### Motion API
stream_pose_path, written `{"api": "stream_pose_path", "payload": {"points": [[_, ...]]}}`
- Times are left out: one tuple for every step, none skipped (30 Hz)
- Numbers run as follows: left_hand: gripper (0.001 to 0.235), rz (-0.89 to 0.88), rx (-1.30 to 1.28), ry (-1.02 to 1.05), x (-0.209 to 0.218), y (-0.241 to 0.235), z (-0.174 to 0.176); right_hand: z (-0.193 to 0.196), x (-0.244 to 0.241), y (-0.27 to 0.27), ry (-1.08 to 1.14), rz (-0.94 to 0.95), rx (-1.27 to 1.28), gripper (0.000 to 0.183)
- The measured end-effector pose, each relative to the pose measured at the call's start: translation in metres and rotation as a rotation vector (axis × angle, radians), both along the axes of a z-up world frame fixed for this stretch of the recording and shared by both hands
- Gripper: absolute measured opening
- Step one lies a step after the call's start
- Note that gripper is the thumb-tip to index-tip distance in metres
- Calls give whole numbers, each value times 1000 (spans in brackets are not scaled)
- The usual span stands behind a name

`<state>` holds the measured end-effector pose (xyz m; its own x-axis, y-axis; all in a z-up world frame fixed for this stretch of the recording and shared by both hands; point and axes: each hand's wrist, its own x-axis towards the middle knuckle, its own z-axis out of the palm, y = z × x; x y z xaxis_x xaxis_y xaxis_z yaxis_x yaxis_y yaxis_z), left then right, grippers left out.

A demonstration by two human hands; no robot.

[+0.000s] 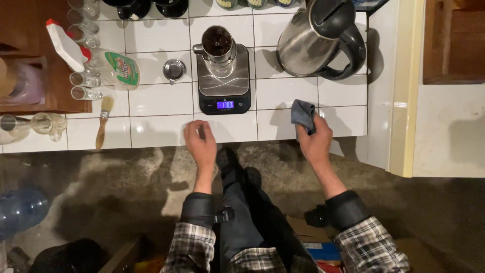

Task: The person wipes a digital scale, places a glass cup on it, and then replaces it with a metal coffee filter holder. They wipe the counter, pour hot water from a kettle into the filter holder, and then move to a different area to clean a brush and organize metal straws.

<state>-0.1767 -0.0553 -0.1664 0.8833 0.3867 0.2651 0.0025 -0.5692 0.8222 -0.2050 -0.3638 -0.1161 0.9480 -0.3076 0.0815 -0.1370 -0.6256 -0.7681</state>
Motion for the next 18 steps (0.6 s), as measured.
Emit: {"api": "stream_pose_path", "payload": {"points": [[8,1,-1,1,10,8,-3,-5,10,-4,1,1,-1,48],[8,11,122,-64,17,18,-7,-11,19,-7,-36,-4,-137,52],[8,20,245,-128,25,28,-10,-16,28,-9,-73,-9,-274,55],[8,22,245,-125,29,31,-11,-13,37,-4,-71,-6,-274,55],[10,32,321,-73,34,33,-13,-9,46,2,-42,12,-254,60],[12,42,396,-20,38,35,-14,-4,55,7,-13,31,-236,65],[12,46,395,-16,37,34,-16,-18,56,8,-11,36,-236,65],[14,51,419,-2,38,33,-17,-32,58,9,-18,128,-265,68],[16,55,443,12,39,32,-18,-44,60,9,-24,221,-294,71],[16,58,446,15,39,32,-19,-50,58,13,-23,224,-290,71],[17,62,459,15,39,32,-19,-55,55,16,-41,224,-308,71],[17,64,467,13,40,30,-20,-59,53,18,-61,221,-331,71],[17,63,464,13,40,28,-18,-59,52,18,-60,220,-333,71],[17,69,462,27,40,29,-15,-60,51,21,-64,218,-325,70],[17,76,460,42,40,29,-12,-60,50,24,-68,215,-316,69],[17,77,461,40,40,30,-12,-56,50,30,-70,216,-316,69],[17,76,468,14,40,31,-13,-52,49,35,-62,249,-303,70],[16,68,470,-9,39,29,-13,-47,46,38,-49,278,-295,70]]}}
